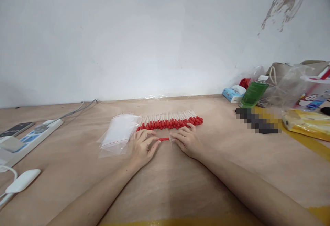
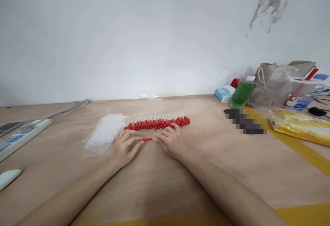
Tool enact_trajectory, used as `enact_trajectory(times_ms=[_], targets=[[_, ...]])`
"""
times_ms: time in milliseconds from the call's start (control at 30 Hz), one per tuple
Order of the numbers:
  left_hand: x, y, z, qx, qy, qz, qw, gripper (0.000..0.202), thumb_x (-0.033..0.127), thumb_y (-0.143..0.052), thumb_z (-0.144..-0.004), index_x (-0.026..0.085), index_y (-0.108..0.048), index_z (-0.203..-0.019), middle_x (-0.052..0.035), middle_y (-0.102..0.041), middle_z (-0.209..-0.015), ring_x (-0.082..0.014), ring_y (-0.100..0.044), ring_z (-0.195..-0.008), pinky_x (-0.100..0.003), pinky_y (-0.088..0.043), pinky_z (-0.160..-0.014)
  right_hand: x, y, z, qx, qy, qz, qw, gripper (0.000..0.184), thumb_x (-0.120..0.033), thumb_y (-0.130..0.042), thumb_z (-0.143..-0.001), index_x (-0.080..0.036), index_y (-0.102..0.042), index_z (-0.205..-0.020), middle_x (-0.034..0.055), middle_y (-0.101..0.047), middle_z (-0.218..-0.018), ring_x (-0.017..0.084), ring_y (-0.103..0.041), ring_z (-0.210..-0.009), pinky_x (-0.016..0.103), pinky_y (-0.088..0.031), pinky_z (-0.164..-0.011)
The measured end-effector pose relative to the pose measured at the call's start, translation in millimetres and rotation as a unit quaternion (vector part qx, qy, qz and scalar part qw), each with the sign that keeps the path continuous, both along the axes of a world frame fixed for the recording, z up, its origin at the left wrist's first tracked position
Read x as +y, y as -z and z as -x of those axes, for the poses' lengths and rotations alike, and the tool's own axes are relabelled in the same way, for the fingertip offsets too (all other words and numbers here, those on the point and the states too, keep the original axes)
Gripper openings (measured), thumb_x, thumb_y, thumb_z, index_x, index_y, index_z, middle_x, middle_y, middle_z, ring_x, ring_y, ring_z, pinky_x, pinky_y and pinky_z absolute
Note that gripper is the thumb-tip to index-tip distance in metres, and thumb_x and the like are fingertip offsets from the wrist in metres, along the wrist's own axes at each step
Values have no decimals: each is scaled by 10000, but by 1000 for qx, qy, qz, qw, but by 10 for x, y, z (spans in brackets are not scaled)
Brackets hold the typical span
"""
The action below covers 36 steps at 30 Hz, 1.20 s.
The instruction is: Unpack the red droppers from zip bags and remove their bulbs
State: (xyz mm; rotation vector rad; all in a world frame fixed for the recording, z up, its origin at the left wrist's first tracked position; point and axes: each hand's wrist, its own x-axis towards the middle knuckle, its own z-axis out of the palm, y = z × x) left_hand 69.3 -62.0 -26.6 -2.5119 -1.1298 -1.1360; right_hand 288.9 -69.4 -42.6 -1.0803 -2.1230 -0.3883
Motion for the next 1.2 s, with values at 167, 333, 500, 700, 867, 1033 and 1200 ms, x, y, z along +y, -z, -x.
enact_trajectory(times_ms=[167,333,500,700,867,1033,1200], targets=[[-9,-29,-16,30,29,23,999,256,317,-531,-814,241,-593,-1051,-55,-582,-1101,-218,-492,-1035,-397,-357,-891,5,25,8,-15,-22,4,1000,185,-288,-474,-862,-248,-651,-897,-3,-638,-698,134,-508,-760,397,-215,-938],[24,4,-45,74,80,34,993,204,332,-527,-833,255,-619,-998,-28,-648,-982,-195,-530,-955,-395,-337,-891,-19,21,22,-9,-50,0,999,183,-292,-480,-856,-256,-652,-909,-8,-644,-697,132,-497,-739,392,-216,-944],[24,11,-50,81,68,58,993,179,298,-467,-864,225,-628,-835,-18,-650,-828,-176,-544,-836,-396,-317,-886,-41,13,22,-31,-56,3,998,184,-288,-481,-851,-247,-660,-837,-10,-630,-648,125,-468,-690,388,-219,-923],[-3,-3,-46,96,63,68,991,191,253,-427,-872,214,-585,-772,-14,-622,-795,-184,-522,-841,-415,-278,-910,-63,0,20,-41,-63,6,997,196,-289,-471,-852,-246,-653,-795,-20,-592,-590,123,-426,-673,384,-208,-896],[-10,-2,-42,111,64,76,989,180,237,-415,-873,210,-567,-781,-5,-623,-808,-182,-509,-867,-420,-263,-924,-75,-14,14,-32,-78,6,996,203,-286,-465,-854,-239,-641,-765,-29,-555,-551,120,-401,-673,380,-211,-887],[3,10,-43,106,67,81,989,187,240,-403,-876,214,-568,-792,-11,-627,-838,-181,-515,-887,-423,-256,-941,-72,7,19,-11,-91,1,996,176,-279,-484,-844,-247,-646,-785,-34,-565,-566,120,-409,-677,387,-221,-890],[36,42,64,92,52,83,991,193,230,-403,-875,210,-567,-777,-18,-623,-823,-185,-525,-870,-402,-308,-898,-50,31,-80,17,-88,-1,996,142,-261,-516,-823,-254,-655,-793,-31,-582,-595,128,-430,-698,384,-237,-885]])
